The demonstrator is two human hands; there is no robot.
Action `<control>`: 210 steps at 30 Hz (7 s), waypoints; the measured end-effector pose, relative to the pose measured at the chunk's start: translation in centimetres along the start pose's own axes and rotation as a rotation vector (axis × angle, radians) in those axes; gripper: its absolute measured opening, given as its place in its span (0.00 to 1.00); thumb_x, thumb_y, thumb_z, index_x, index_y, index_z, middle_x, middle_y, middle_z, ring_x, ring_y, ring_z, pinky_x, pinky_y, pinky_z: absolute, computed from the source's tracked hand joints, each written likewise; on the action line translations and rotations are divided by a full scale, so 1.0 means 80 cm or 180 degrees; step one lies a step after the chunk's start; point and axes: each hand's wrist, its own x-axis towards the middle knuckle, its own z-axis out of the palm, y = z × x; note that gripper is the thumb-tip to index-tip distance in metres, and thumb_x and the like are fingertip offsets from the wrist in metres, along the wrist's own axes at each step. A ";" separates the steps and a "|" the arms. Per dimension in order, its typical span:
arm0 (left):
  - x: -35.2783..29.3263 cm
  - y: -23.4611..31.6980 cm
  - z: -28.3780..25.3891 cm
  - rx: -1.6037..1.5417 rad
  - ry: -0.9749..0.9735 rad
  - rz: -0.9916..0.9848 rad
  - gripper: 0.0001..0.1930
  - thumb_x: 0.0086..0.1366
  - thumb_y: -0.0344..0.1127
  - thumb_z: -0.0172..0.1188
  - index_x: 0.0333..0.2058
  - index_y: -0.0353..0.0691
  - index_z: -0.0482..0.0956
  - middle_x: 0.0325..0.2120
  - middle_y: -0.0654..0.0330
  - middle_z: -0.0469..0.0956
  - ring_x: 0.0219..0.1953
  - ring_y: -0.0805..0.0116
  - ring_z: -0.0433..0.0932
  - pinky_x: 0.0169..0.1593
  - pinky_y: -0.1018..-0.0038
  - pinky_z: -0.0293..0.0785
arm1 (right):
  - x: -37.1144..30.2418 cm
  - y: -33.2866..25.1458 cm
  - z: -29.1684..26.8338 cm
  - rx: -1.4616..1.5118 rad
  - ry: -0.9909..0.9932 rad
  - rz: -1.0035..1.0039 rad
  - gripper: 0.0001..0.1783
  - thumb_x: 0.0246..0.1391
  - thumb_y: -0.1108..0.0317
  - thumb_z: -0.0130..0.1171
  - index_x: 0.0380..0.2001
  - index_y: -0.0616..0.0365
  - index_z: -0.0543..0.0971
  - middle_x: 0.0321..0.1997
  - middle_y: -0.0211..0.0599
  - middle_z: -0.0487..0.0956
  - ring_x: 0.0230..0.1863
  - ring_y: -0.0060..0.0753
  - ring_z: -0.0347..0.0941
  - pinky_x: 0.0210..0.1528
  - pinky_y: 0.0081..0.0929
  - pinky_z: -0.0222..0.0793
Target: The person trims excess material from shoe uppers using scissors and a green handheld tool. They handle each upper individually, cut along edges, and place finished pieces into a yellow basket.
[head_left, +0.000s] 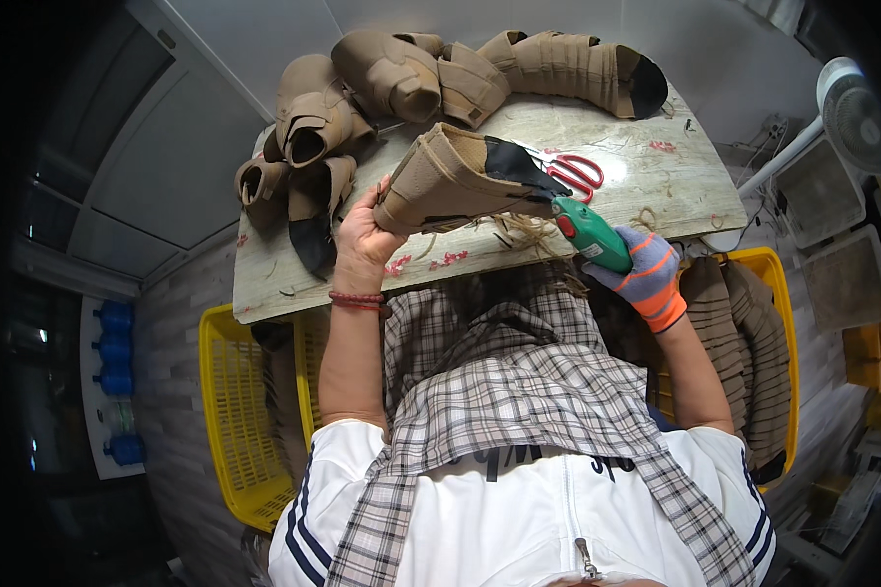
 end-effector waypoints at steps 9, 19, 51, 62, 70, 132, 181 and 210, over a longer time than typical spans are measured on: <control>0.015 -0.011 -0.001 -0.0047 -0.0255 -0.0046 0.12 0.70 0.34 0.47 0.39 0.33 0.76 0.41 0.51 0.79 0.45 0.56 0.78 0.53 0.55 0.74 | 0.010 -0.011 -0.003 0.0000 -0.0139 0.0089 0.30 0.26 0.57 0.79 0.36 0.58 0.78 0.26 0.40 0.79 0.23 0.42 0.74 0.26 0.31 0.71; -0.020 -0.078 0.036 0.0964 -0.1362 0.0463 0.18 0.69 0.34 0.50 0.54 0.31 0.69 0.53 0.50 0.72 0.55 0.55 0.71 0.61 0.55 0.65 | -0.003 -0.030 0.021 0.0840 -0.0225 0.1074 0.31 0.32 0.51 0.76 0.37 0.60 0.79 0.24 0.40 0.80 0.22 0.33 0.77 0.26 0.28 0.73; -0.011 -0.123 -0.007 0.6917 -0.1938 0.4799 0.04 0.55 0.21 0.58 0.30 0.27 0.79 0.27 0.45 0.77 0.33 0.45 0.75 0.37 0.58 0.71 | 0.077 -0.046 0.001 0.3382 -0.0195 0.3413 0.18 0.54 0.54 0.63 0.28 0.59 0.75 0.18 0.27 0.72 0.15 0.19 0.67 0.19 0.18 0.62; -0.002 -0.112 -0.009 0.6464 -0.1411 0.4978 0.16 0.55 0.20 0.57 0.45 0.25 0.75 0.44 0.41 0.73 0.48 0.42 0.71 0.50 0.60 0.69 | 0.085 -0.011 0.009 0.3440 -0.0026 0.3176 0.23 0.53 0.47 0.61 0.26 0.58 0.74 0.17 0.30 0.70 0.16 0.22 0.67 0.21 0.21 0.64; 0.105 0.047 0.172 0.7541 -0.0415 0.5812 0.12 0.57 0.35 0.62 0.37 0.32 0.79 0.37 0.45 0.76 0.42 0.45 0.73 0.45 0.58 0.69 | 0.071 0.007 0.001 0.3309 0.0032 0.3193 0.21 0.54 0.50 0.62 0.28 0.59 0.74 0.17 0.30 0.70 0.15 0.22 0.67 0.20 0.20 0.62; 0.005 -0.094 0.098 0.1579 -0.1674 0.1100 0.17 0.69 0.30 0.48 0.55 0.33 0.69 0.52 0.52 0.73 0.55 0.61 0.72 0.60 0.62 0.67 | 0.042 -0.030 0.017 0.1041 -0.0068 0.1205 0.28 0.36 0.61 0.76 0.40 0.62 0.77 0.28 0.39 0.81 0.28 0.27 0.78 0.31 0.23 0.73; 0.174 0.034 0.184 0.5429 0.0187 0.5537 0.12 0.56 0.30 0.61 0.37 0.29 0.76 0.39 0.48 0.75 0.40 0.58 0.76 0.44 0.67 0.73 | 0.038 0.024 -0.009 0.3179 0.0367 0.3269 0.24 0.56 0.50 0.59 0.33 0.65 0.75 0.16 0.30 0.68 0.16 0.23 0.65 0.21 0.21 0.61; 0.109 -0.107 0.016 0.2351 -0.0357 0.1932 0.15 0.59 0.28 0.62 0.46 0.32 0.76 0.40 0.58 0.80 0.42 0.66 0.79 0.49 0.69 0.75 | 0.016 0.018 0.031 0.2595 -0.0244 0.3550 0.16 0.50 0.58 0.67 0.30 0.60 0.76 0.15 0.25 0.70 0.14 0.17 0.65 0.18 0.18 0.60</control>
